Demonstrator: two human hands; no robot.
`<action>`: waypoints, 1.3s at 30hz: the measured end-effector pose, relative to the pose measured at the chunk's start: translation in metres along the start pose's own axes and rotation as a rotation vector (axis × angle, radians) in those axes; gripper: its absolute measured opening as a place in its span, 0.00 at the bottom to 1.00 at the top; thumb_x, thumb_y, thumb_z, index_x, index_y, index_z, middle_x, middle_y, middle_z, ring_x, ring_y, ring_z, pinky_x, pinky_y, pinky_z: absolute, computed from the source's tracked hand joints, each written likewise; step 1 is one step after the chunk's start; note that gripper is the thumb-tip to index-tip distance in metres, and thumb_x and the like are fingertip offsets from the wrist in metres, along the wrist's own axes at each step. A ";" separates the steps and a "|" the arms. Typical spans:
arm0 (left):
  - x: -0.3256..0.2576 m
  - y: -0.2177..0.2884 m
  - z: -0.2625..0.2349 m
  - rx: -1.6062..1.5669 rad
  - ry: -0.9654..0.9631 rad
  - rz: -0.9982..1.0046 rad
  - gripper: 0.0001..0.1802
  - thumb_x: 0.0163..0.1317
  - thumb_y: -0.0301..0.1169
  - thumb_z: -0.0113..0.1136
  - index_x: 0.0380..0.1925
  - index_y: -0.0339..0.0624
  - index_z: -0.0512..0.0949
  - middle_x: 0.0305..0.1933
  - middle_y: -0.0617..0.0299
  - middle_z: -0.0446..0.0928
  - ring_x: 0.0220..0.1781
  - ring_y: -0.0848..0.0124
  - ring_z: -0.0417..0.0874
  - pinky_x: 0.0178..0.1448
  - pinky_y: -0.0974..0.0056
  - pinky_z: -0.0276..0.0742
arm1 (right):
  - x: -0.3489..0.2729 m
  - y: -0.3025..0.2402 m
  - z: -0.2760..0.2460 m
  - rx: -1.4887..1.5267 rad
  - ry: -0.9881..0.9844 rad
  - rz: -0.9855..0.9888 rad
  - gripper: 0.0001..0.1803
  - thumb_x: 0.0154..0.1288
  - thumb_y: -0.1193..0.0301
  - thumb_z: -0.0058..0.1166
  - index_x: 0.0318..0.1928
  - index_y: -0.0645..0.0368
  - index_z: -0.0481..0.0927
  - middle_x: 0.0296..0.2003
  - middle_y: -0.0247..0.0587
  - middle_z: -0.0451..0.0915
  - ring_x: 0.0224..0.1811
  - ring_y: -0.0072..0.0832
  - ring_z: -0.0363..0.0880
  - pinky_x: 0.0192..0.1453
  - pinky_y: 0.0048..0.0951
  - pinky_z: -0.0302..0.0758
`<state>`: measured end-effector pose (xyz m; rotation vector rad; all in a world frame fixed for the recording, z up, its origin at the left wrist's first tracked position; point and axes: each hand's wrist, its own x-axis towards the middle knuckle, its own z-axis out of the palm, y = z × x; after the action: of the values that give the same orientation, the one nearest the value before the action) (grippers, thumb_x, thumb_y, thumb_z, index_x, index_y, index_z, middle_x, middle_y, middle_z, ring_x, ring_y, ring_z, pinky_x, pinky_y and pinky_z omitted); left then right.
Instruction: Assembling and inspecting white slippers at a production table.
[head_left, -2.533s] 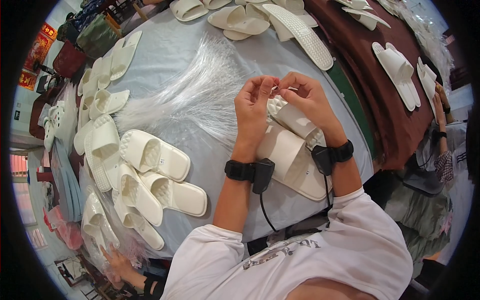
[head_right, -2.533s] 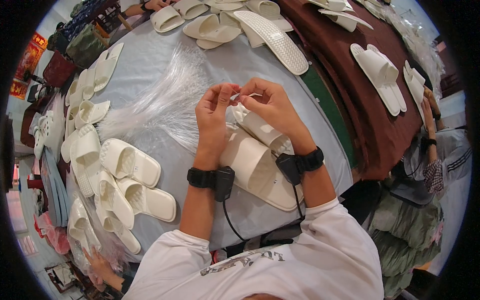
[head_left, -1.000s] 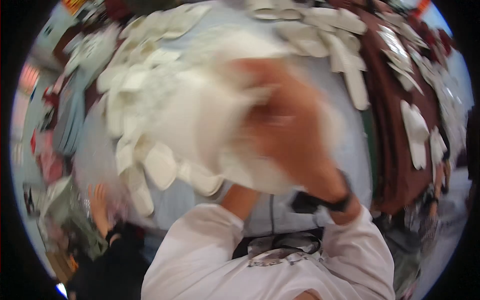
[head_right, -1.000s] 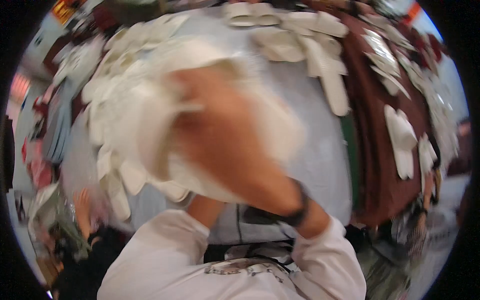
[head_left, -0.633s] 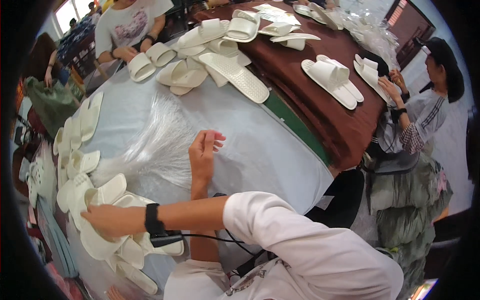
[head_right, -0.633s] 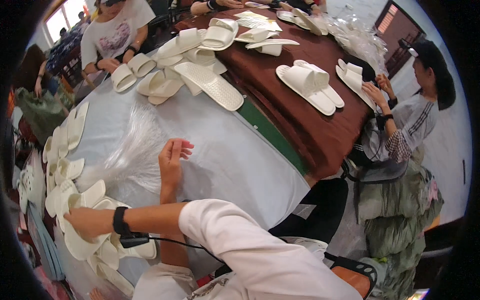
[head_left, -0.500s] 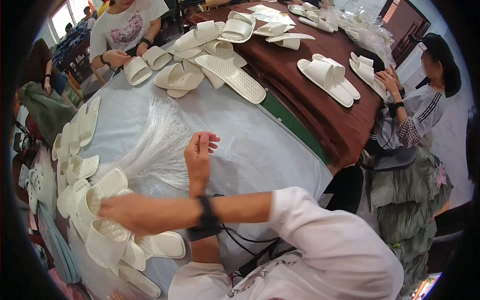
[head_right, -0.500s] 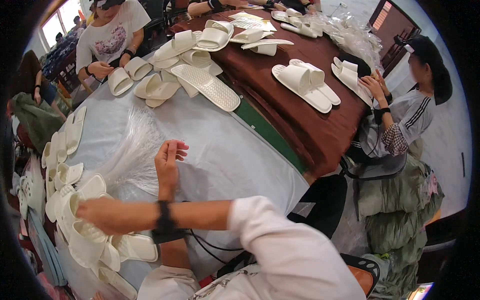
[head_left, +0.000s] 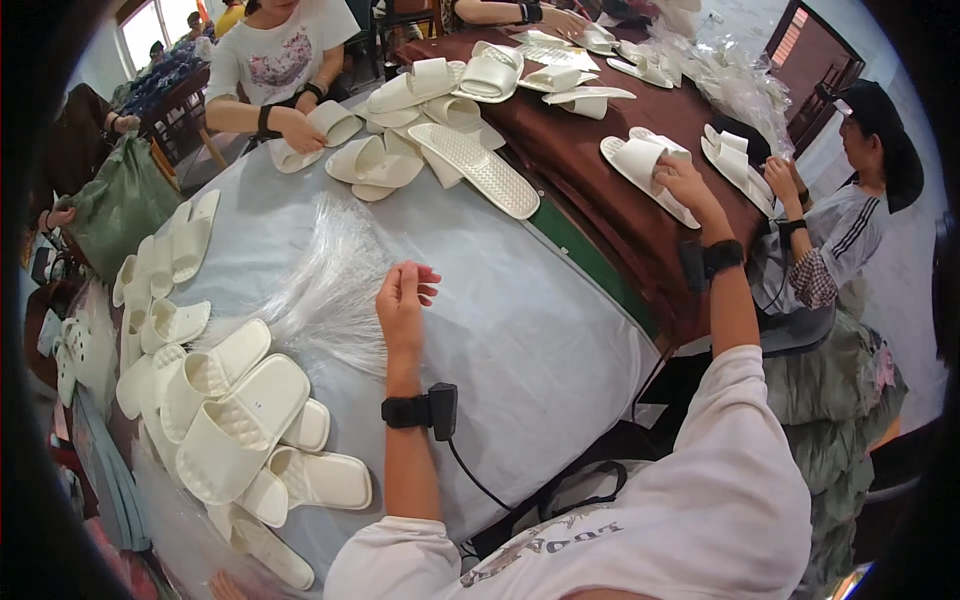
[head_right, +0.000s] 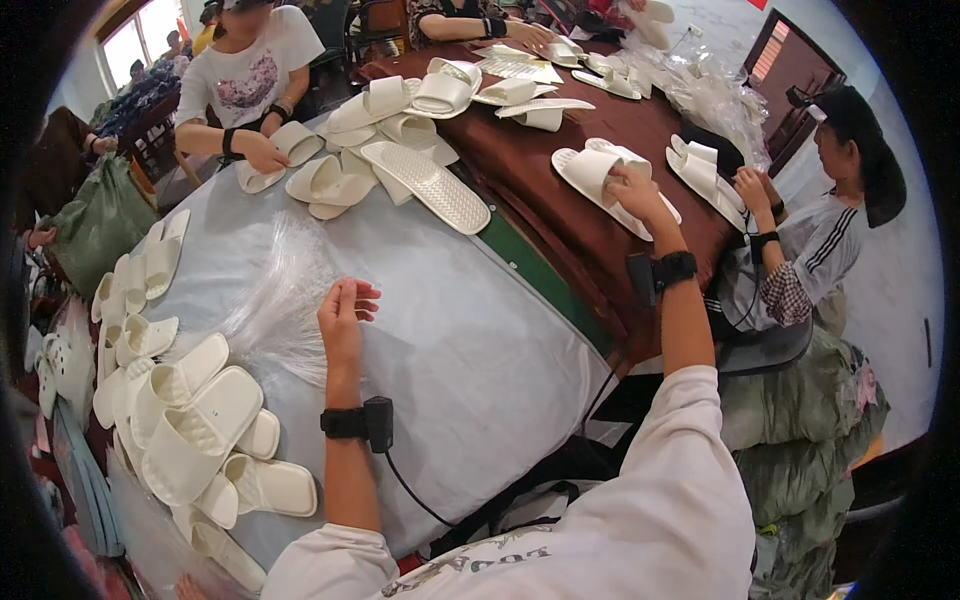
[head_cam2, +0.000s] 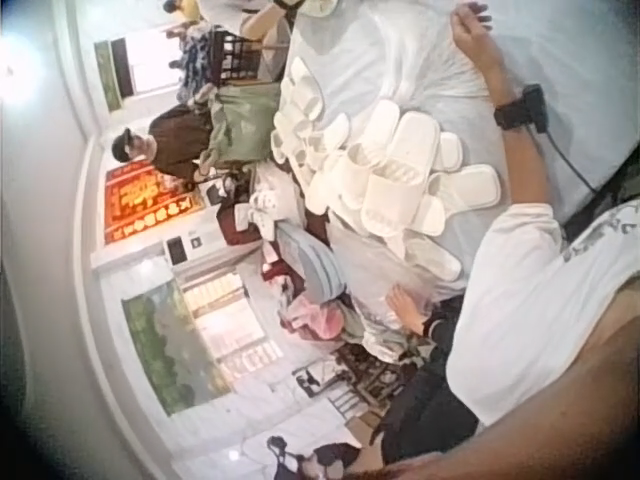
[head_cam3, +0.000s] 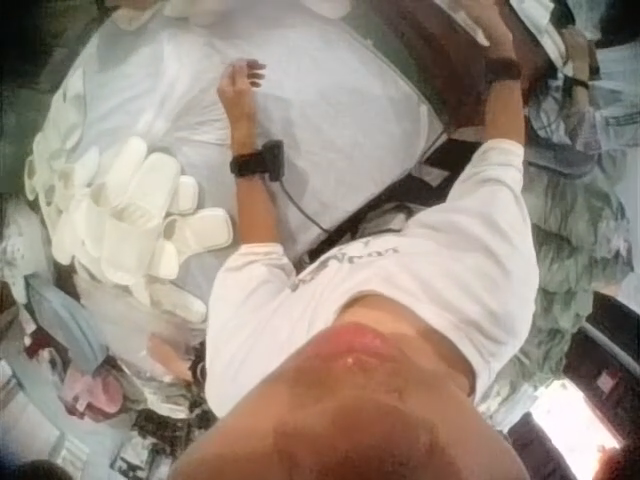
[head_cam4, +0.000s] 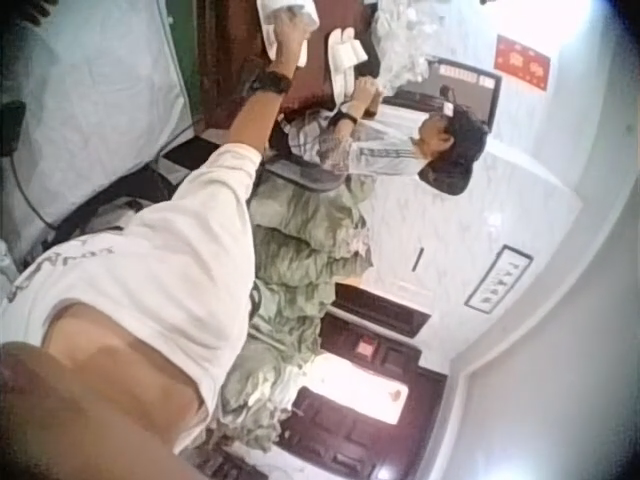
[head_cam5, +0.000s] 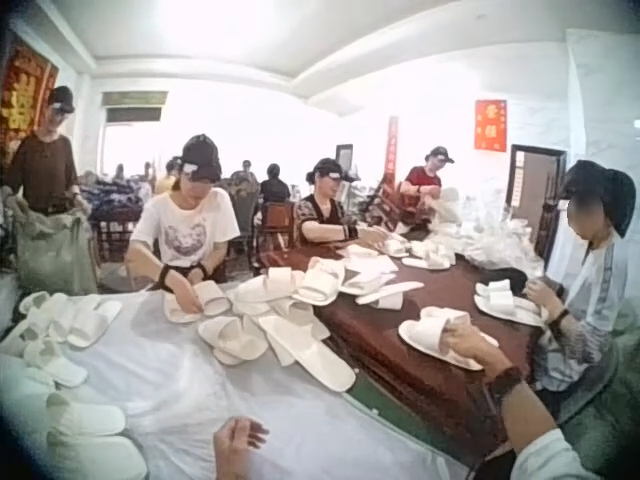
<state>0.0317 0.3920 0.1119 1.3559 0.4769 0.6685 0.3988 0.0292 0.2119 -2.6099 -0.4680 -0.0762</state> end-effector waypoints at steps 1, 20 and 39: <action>-0.001 0.000 0.003 0.001 0.006 0.004 0.19 0.81 0.41 0.49 0.38 0.40 0.81 0.36 0.59 0.86 0.33 0.75 0.82 0.38 0.69 0.75 | 0.007 0.006 0.003 0.413 -0.160 -0.128 0.24 0.68 0.71 0.54 0.64 0.58 0.81 0.63 0.53 0.81 0.65 0.43 0.78 0.69 0.34 0.71; 0.007 0.012 -0.013 0.178 0.288 0.156 0.11 0.78 0.34 0.54 0.46 0.39 0.82 0.45 0.62 0.87 0.43 0.74 0.81 0.44 0.68 0.76 | -0.215 -0.184 0.034 0.313 -0.429 -0.407 0.13 0.73 0.78 0.49 0.54 0.67 0.77 0.46 0.56 0.80 0.51 0.50 0.80 0.58 0.40 0.74; 0.017 -0.012 -0.040 0.782 0.390 0.437 0.13 0.67 0.20 0.62 0.52 0.38 0.83 0.48 0.52 0.80 0.38 0.60 0.85 0.47 0.57 0.81 | -0.120 -0.274 0.177 0.424 -0.348 -0.845 0.24 0.74 0.68 0.61 0.67 0.58 0.76 0.45 0.48 0.87 0.40 0.35 0.86 0.46 0.35 0.82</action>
<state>0.0189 0.4316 0.0943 2.1108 0.8163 1.1915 0.1871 0.3014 0.1634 -1.8563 -1.4974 0.1839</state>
